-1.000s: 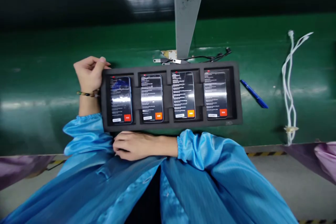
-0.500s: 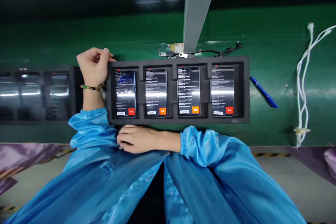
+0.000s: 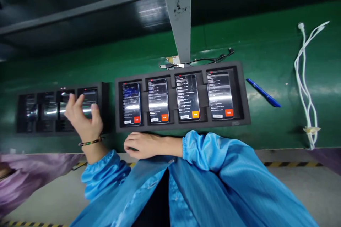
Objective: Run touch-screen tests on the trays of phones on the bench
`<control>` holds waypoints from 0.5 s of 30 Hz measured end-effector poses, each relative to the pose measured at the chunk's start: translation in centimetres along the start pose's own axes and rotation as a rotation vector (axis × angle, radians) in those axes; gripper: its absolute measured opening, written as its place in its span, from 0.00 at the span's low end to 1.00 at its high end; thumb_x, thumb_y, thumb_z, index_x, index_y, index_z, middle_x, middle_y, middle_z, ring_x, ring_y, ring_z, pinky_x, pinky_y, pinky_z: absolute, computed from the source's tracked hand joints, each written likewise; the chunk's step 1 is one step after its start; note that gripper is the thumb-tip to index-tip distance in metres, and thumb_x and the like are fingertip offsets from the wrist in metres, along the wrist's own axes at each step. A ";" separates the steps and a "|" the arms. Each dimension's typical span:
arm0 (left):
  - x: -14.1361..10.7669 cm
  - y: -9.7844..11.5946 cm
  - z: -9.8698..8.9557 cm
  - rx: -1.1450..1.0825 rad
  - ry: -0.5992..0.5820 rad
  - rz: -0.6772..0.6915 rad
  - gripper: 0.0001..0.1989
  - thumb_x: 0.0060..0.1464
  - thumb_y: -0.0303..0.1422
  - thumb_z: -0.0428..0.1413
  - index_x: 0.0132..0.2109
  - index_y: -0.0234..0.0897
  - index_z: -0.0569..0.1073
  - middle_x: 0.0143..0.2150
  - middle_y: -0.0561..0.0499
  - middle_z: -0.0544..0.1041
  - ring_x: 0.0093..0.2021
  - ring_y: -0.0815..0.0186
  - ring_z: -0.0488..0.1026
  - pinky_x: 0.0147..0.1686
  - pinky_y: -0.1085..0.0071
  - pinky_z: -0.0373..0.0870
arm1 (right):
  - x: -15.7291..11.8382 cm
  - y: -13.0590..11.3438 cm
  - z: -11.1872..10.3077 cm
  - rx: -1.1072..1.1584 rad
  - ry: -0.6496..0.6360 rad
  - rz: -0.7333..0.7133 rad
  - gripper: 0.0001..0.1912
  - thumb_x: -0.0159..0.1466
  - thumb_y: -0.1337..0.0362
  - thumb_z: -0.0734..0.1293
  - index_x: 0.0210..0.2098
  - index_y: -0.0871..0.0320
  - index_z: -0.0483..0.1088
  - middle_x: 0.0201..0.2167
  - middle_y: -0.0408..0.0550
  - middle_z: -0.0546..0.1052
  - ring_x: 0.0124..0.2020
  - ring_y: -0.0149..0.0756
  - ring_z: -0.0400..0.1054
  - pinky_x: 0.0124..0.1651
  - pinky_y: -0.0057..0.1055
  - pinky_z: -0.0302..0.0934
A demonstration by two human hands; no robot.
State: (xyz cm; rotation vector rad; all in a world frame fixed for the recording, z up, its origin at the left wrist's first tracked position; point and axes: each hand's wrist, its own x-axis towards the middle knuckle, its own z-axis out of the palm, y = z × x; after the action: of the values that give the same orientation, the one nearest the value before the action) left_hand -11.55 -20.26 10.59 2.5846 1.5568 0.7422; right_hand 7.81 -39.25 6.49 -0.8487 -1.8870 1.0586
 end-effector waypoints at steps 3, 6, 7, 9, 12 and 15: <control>-0.5 -0.4 0.5 0.021 -0.063 0.013 0.34 0.72 0.48 0.55 0.78 0.40 0.65 0.82 0.37 0.59 0.83 0.47 0.56 0.80 0.41 0.51 | 0.1 0.1 0.1 -0.026 -0.004 -0.015 0.07 0.77 0.68 0.63 0.42 0.57 0.71 0.45 0.51 0.83 0.53 0.38 0.72 0.66 0.35 0.65; -0.2 0.0 0.8 0.009 -0.077 0.024 0.35 0.72 0.49 0.54 0.79 0.43 0.64 0.83 0.39 0.59 0.83 0.47 0.55 0.81 0.40 0.48 | 0.1 0.2 0.2 -0.080 -0.018 -0.040 0.08 0.77 0.68 0.62 0.42 0.57 0.72 0.46 0.52 0.83 0.52 0.39 0.72 0.65 0.35 0.65; -0.1 0.2 1.0 0.008 -0.089 0.027 0.35 0.72 0.49 0.54 0.79 0.44 0.64 0.83 0.40 0.58 0.83 0.47 0.55 0.81 0.39 0.46 | 0.1 0.3 0.2 -0.088 -0.021 -0.042 0.08 0.77 0.68 0.62 0.42 0.58 0.72 0.45 0.51 0.83 0.51 0.39 0.72 0.65 0.35 0.65; 0.2 0.6 1.2 -0.002 -0.110 0.035 0.34 0.72 0.49 0.54 0.80 0.48 0.63 0.84 0.42 0.58 0.84 0.46 0.54 0.81 0.38 0.43 | 0.2 0.4 0.3 -0.086 -0.019 -0.037 0.08 0.77 0.68 0.62 0.42 0.58 0.72 0.44 0.50 0.82 0.51 0.38 0.72 0.65 0.34 0.64; 0.8 1.2 1.7 -0.032 -0.130 0.045 0.33 0.74 0.49 0.51 0.80 0.49 0.63 0.83 0.42 0.58 0.83 0.46 0.53 0.82 0.38 0.41 | 0.2 0.6 0.4 -0.081 -0.014 -0.041 0.08 0.77 0.68 0.63 0.42 0.58 0.72 0.44 0.50 0.82 0.51 0.38 0.72 0.65 0.33 0.64; 1.8 1.7 2.2 -0.028 -0.178 0.022 0.34 0.74 0.51 0.49 0.79 0.45 0.64 0.84 0.40 0.57 0.83 0.45 0.53 0.82 0.37 0.40 | 0.2 0.7 0.5 -0.090 -0.008 -0.050 0.08 0.77 0.68 0.63 0.42 0.58 0.72 0.44 0.50 0.82 0.51 0.38 0.72 0.65 0.33 0.64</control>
State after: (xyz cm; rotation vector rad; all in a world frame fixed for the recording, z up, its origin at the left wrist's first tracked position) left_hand -8.53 -19.15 9.75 2.5709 1.4585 0.5148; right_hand 7.38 -38.93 5.75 -0.8446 -1.9651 0.9538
